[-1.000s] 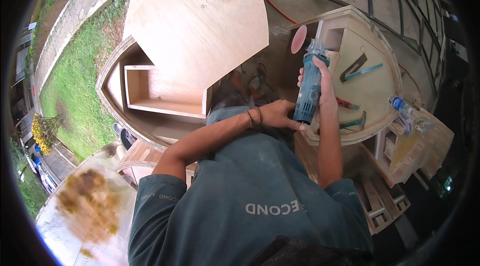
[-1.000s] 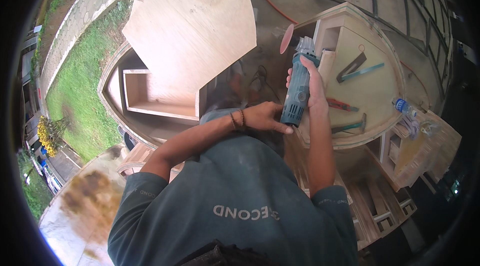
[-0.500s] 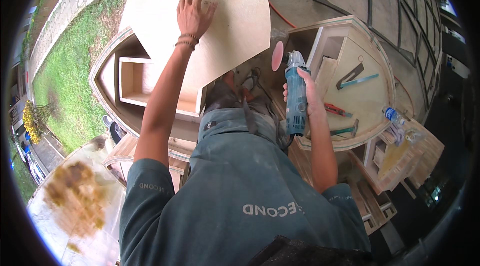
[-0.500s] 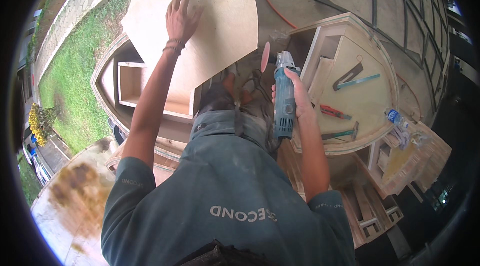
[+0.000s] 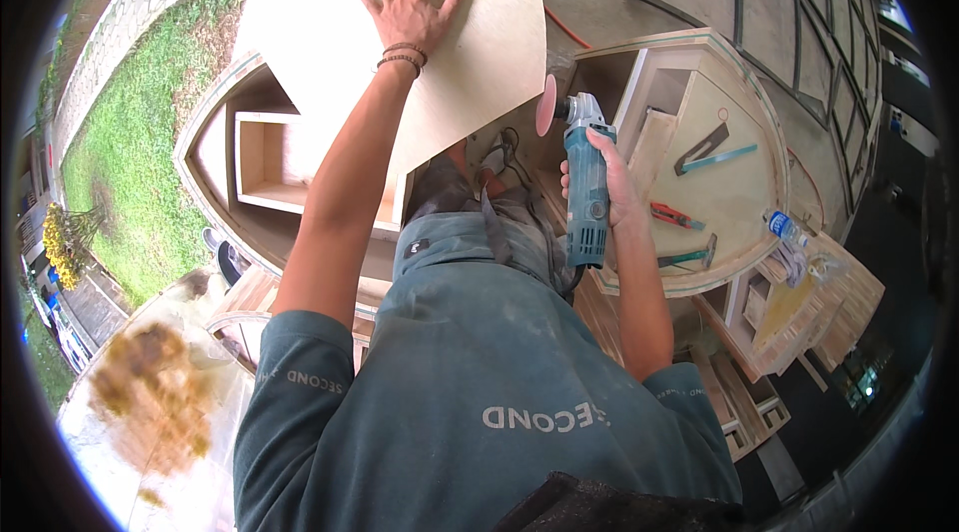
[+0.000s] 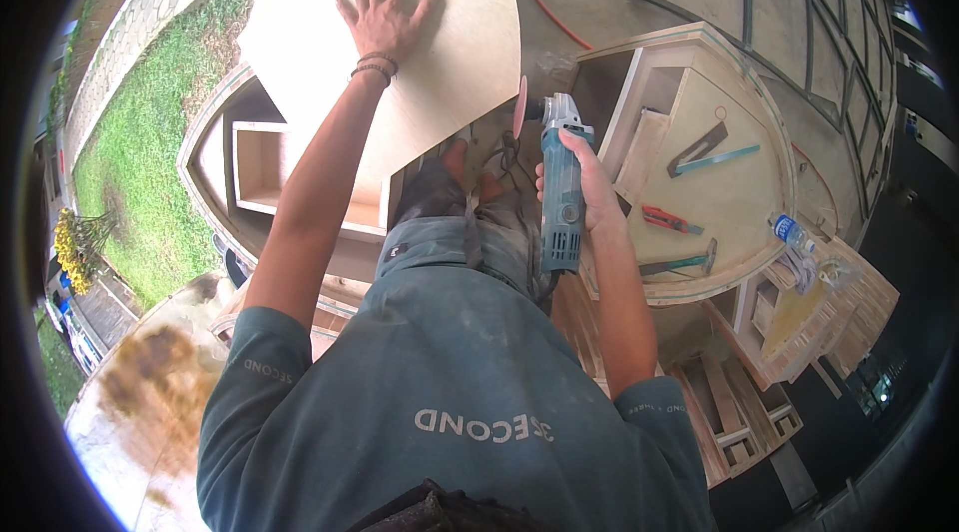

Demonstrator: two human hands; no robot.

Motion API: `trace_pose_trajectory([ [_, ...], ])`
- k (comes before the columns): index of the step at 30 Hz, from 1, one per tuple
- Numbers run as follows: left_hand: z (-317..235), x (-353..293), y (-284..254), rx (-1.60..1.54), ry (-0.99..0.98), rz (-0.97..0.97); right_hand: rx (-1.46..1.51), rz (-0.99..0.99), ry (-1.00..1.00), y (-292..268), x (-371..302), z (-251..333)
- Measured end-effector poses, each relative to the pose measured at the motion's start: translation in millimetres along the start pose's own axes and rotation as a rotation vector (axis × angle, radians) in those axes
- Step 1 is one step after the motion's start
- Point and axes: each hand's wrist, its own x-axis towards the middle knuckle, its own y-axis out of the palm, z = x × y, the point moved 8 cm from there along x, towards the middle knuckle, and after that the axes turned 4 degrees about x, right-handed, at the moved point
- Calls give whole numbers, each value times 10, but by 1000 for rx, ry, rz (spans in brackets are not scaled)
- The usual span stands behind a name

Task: The person marks a curved line on a piece of plywood using a pencil and a flexible template. They then use an electric sander to smooth the edges of the plywood. Finally, they manually sand the edges with a sanding block and fit the piece into a curved wooden frame.

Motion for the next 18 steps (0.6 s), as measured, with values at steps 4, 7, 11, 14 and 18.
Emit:
trace_pose_trajectory([
  [4,-28,8,-23,-1,-10,16,13,13,-5,15,16,11],
  [7,-38,16,-58,15,-11,24,14,-7,-7,30,6,14],
  [11,-6,3,-18,-8,4,-31,14,5,-13,43,9,29],
  [14,-18,13,-22,7,7,-19,9,12,-8,31,15,28],
  [18,-20,13,-28,15,4,-2,-14,9,-4,47,-10,61],
])
